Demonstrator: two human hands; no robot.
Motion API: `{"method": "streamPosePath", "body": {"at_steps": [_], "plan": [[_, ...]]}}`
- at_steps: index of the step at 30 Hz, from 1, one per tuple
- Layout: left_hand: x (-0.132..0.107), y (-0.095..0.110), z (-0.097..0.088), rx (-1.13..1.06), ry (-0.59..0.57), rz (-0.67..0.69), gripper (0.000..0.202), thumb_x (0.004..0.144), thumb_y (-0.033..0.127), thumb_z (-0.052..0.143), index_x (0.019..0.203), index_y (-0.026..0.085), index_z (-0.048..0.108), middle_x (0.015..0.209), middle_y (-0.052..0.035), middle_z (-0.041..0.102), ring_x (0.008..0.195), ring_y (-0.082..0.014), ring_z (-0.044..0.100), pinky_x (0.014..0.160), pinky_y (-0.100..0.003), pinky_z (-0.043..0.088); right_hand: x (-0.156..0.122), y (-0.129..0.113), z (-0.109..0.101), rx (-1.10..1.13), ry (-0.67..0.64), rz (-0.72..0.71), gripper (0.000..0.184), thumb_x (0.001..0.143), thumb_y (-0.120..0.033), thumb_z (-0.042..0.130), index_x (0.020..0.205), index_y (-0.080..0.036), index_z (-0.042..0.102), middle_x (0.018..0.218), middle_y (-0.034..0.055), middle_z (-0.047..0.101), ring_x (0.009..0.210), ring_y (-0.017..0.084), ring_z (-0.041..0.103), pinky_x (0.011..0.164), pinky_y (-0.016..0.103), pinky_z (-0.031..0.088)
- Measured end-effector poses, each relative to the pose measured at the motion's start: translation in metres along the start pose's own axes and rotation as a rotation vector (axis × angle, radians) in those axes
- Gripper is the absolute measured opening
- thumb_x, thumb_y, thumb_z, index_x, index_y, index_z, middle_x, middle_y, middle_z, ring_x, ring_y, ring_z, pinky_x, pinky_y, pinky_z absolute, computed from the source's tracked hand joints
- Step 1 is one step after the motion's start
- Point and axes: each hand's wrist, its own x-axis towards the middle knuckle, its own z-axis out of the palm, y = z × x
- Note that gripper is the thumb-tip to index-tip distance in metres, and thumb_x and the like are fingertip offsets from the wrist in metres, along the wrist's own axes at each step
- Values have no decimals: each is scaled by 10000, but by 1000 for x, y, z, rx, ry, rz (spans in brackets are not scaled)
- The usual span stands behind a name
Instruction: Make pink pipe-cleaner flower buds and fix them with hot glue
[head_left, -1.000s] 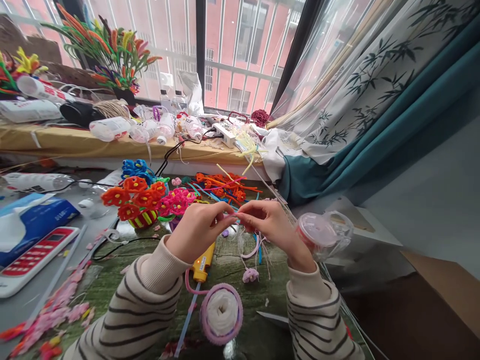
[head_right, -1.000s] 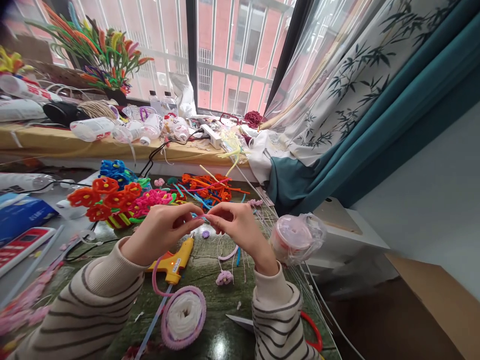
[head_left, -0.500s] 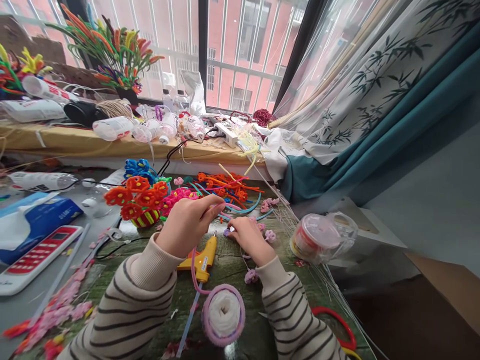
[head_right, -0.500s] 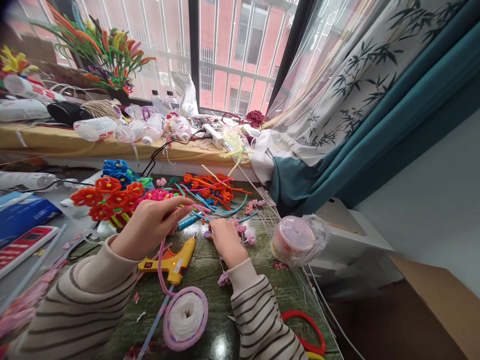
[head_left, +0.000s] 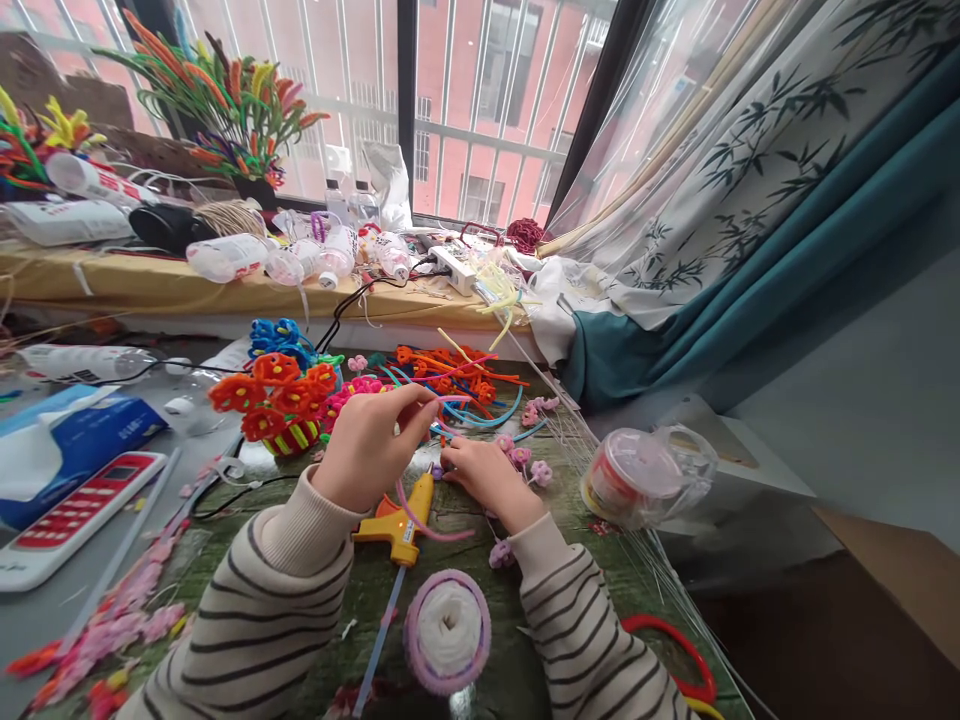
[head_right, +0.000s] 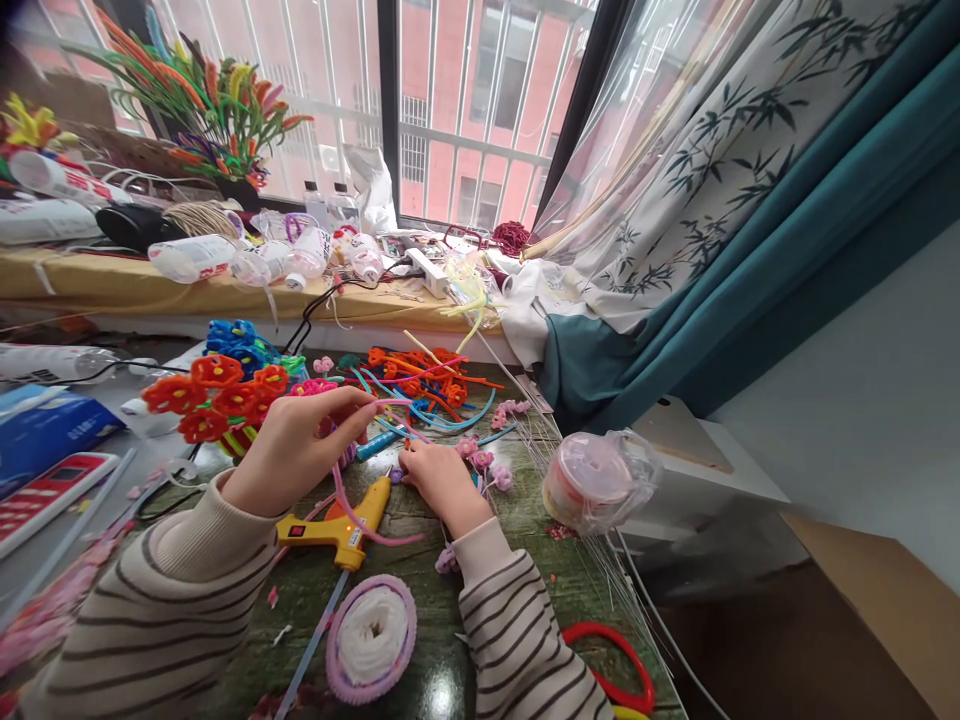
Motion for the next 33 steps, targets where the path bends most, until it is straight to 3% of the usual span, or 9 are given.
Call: {"method": "streamPosePath", "body": {"at_steps": [6,13,22,27,33], "plan": [[0,-1,-1,5,-4,-17,283,892,363,502,812,189,711,591,22,659,486,-106,493,514,-216,327,0,3,3,38,30,-30,201,891,-243,663,1090,-210,655,1107,81,684,974,244,674,799,302,472],[-1,-3,1,26,-13,-14,274,898,343,507,814,185,715,600,12,655,497,-110,486,518,-215,320,0,4,9,88,68,-21,212,862,-322,701,1029,-192,682,1083,79,688,973,231,663,789,296,464],[0,-1,-1,18,-37,-2,256,898,310,516,772,174,693,541,33,607,472,-99,455,536,-218,316,-1,10,7,98,91,52,78,871,-206,636,914,-188,698,983,71,696,921,229,659,728,288,429],[-1,0,-1,40,-49,-8,248,900,296,519,781,168,695,519,39,579,468,-99,456,536,-221,305,-1,10,8,160,99,63,169,851,-303,700,980,-193,691,992,59,706,917,214,660,752,278,430],[0,1,0,53,-57,-13,255,900,300,518,792,161,702,547,26,584,490,-107,460,550,-228,306,4,4,13,247,108,122,111,854,-307,704,906,-211,719,972,42,722,937,202,654,752,265,422]]}}
